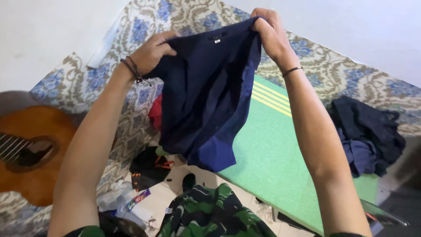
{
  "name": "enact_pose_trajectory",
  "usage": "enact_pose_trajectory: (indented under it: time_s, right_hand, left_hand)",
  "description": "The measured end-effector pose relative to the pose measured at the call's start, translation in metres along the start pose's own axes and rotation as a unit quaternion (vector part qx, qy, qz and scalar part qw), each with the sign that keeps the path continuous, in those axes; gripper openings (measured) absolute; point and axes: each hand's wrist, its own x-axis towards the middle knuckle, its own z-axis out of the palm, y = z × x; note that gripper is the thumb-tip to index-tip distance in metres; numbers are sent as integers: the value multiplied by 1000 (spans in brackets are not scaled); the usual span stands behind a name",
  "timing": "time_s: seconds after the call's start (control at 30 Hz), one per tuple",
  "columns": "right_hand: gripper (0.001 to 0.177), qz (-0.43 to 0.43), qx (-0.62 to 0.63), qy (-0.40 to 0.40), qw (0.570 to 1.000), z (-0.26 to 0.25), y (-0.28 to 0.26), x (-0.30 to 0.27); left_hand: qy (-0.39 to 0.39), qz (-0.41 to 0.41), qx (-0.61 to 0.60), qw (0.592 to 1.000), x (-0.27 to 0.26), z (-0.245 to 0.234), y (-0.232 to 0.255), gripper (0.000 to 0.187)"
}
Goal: The person irons a blue short-sleeved shirt on a green ironing board, then places it on a hanger and buttons it. They hang the shirt on a wall hook and then unfold a black shirt on the board.
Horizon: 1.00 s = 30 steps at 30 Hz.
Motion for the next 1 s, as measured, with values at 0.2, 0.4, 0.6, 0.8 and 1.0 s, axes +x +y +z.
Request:
enact_pose_trajectory:
  time_s: [0.2,0.4,0.6,0.8,1.0]
  right_hand:
    - [22,11,-45,-38,998,-38,-13,-28]
    - [25,-30,-80,-16,996,-63,-14,-50]
    - [33,23,13,-120,992,-87,-21,-61]
    - [64,132,56,-272,952,-106,-32,-76]
    - [79,182,40,-374,908,-104,-44,-96]
  left_hand:
    - [-159,70,-104,979,31,28,-13,44]
    - [-337,23,-526,781,22,61,25,72]
    - [-295,5,-212,932,22,61,70,52]
    - [-273,30,54,960,29,46,82,56]
    - [-135,231,263,927,50,42,61,31]
